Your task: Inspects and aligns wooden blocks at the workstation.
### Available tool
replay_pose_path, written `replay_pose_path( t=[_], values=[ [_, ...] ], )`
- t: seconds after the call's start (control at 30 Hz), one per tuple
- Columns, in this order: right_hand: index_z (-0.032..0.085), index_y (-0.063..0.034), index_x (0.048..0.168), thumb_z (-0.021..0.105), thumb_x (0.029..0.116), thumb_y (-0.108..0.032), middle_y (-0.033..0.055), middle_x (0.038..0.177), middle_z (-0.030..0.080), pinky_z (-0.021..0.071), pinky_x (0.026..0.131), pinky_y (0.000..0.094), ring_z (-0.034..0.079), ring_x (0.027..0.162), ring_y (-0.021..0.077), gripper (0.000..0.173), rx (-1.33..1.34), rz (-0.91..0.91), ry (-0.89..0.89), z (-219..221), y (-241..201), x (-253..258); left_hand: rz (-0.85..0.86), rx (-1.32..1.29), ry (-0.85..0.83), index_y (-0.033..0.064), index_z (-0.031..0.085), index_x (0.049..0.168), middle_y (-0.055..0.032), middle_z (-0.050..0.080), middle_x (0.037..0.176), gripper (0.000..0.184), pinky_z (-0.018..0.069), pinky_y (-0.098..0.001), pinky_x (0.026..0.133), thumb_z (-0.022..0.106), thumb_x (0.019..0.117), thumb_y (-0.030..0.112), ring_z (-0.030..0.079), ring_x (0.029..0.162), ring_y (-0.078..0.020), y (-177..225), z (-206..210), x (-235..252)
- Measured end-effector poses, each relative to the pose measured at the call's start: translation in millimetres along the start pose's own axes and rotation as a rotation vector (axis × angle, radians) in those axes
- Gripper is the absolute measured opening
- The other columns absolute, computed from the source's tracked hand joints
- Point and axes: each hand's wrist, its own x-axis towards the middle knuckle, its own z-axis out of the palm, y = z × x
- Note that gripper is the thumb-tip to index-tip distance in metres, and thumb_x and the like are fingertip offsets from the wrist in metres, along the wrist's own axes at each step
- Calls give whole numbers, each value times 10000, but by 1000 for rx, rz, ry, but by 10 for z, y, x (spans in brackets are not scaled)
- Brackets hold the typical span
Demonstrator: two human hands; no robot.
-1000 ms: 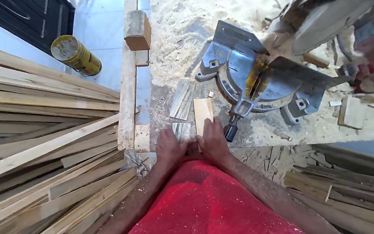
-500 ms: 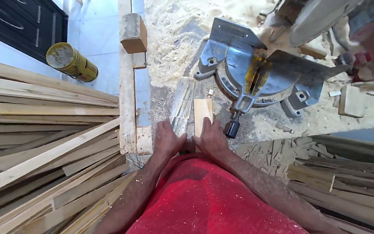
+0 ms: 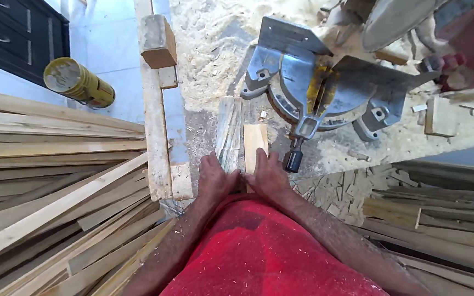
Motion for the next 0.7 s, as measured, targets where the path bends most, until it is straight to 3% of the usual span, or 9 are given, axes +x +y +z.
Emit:
replay_pose_path(
  t=[0.1,0.27,0.37,0.47,0.7],
  values=[
    [457,-156,1492,727,792,-673,241,1319,529,606,732,518,669,992,393,911,6,-1,34,31,-6,-8,11,-80,1,5,428,1503,-215,532,1367,1033,546,-535,990,819,771,621,596,1207,-368,-37,-22,5],
    [466,-134,1489,744,794,-599,239,1310,533,606,725,511,671,993,386,882,-1,-6,63,52,-30,-22,89,-153,-86,89,460,1506,-170,508,1432,933,576,-547,950,875,777,497,628,1179,-320,-209,-196,-61],
    [468,-138,1490,744,791,-621,238,1309,535,608,725,498,676,983,375,893,10,-15,91,100,-31,5,215,-97,-185,177,453,1534,-147,492,1444,952,585,-525,949,937,734,355,615,1199,-307,-392,-204,-61],
    [464,-136,1490,740,793,-629,238,1315,526,608,719,497,679,959,368,897,30,-16,82,115,-67,8,269,-73,-187,192,476,1529,-155,489,1458,872,572,-503,983,908,772,216,595,1241,-305,-480,-146,-37],
    [419,-138,1528,731,810,-654,268,1386,483,613,723,513,682,964,402,938,32,11,28,114,-126,-19,303,-84,-144,154,538,1477,-152,528,1421,750,579,-498,972,878,812,217,620,1205,-296,-494,-111,-20]
  ],
)
